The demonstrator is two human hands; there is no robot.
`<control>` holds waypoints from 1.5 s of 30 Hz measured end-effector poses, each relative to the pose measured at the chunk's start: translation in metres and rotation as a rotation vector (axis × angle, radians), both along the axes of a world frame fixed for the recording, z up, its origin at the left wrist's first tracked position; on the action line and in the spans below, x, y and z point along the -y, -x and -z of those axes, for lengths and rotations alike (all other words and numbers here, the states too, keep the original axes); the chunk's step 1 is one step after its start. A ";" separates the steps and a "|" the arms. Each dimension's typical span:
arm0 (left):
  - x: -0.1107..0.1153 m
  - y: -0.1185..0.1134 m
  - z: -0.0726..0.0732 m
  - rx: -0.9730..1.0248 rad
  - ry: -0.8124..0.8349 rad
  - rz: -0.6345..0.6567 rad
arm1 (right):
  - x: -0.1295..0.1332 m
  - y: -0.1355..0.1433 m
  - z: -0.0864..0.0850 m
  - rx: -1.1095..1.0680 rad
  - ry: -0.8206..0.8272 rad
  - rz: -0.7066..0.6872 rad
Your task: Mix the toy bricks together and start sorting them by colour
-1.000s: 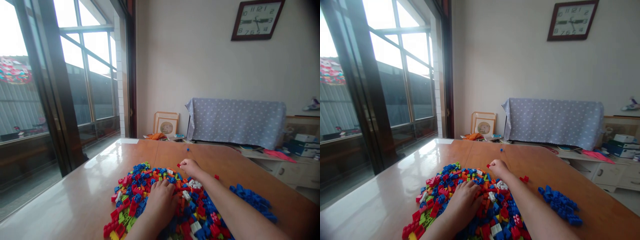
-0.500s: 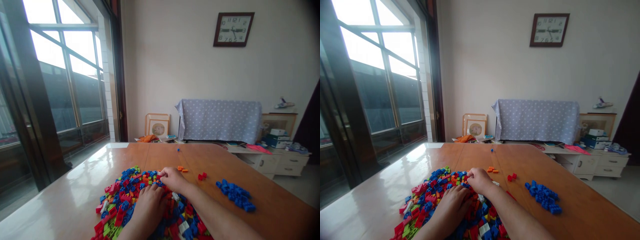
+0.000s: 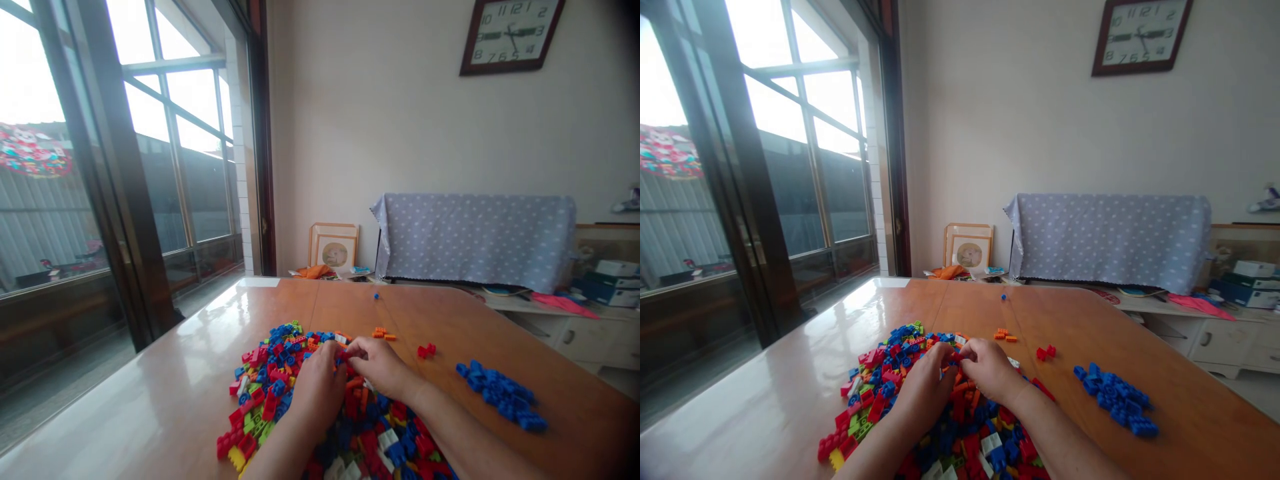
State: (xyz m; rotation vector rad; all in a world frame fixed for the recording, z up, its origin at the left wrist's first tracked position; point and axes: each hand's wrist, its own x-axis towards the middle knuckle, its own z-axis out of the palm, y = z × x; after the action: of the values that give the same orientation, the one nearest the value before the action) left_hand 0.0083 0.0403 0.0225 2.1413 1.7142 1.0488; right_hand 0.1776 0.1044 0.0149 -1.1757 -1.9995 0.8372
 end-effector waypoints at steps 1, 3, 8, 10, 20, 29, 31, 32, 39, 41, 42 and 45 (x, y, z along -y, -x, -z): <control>0.000 0.000 0.000 0.024 -0.021 0.020 | 0.004 -0.001 -0.001 -0.010 -0.009 -0.004; -0.001 -0.001 0.000 0.065 -0.050 0.082 | 0.011 -0.002 -0.002 -0.022 -0.035 0.000; 0.000 0.000 -0.004 0.132 -0.054 0.186 | 0.029 -0.007 -0.005 -0.063 -0.065 0.014; 0.000 0.003 -0.006 0.147 -0.055 0.199 | 0.037 -0.012 -0.005 -0.112 -0.041 0.033; -0.009 0.024 -0.004 0.421 -0.086 -0.028 | 0.068 -0.067 -0.005 -0.042 -0.301 0.309; -0.009 0.042 -0.013 0.595 -0.083 -0.209 | 0.068 -0.071 -0.003 0.069 -0.452 0.251; -0.004 0.057 -0.014 0.581 -0.092 -0.280 | 0.067 -0.072 0.001 0.074 -0.453 0.240; -0.001 0.066 -0.013 0.565 -0.090 -0.318 | 0.066 -0.073 0.002 0.072 -0.451 0.238; 0.044 0.146 0.008 0.326 0.022 -0.647 | 0.063 -0.073 0.003 0.046 -0.429 0.233; 0.051 0.164 0.013 0.251 0.077 -0.743 | 0.063 -0.072 0.003 0.043 -0.421 0.224; 0.053 0.171 0.015 0.215 0.105 -0.791 | 0.063 -0.072 0.003 0.043 -0.418 0.222; 0.055 0.183 0.021 0.114 0.170 -0.902 | 0.063 -0.072 0.004 0.046 -0.406 0.229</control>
State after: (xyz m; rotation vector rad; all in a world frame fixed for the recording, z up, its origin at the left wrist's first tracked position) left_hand -0.1749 -0.0146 0.0018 1.1372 2.6504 1.0947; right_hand 0.2500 0.0417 0.0111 -1.1597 -1.9070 0.2740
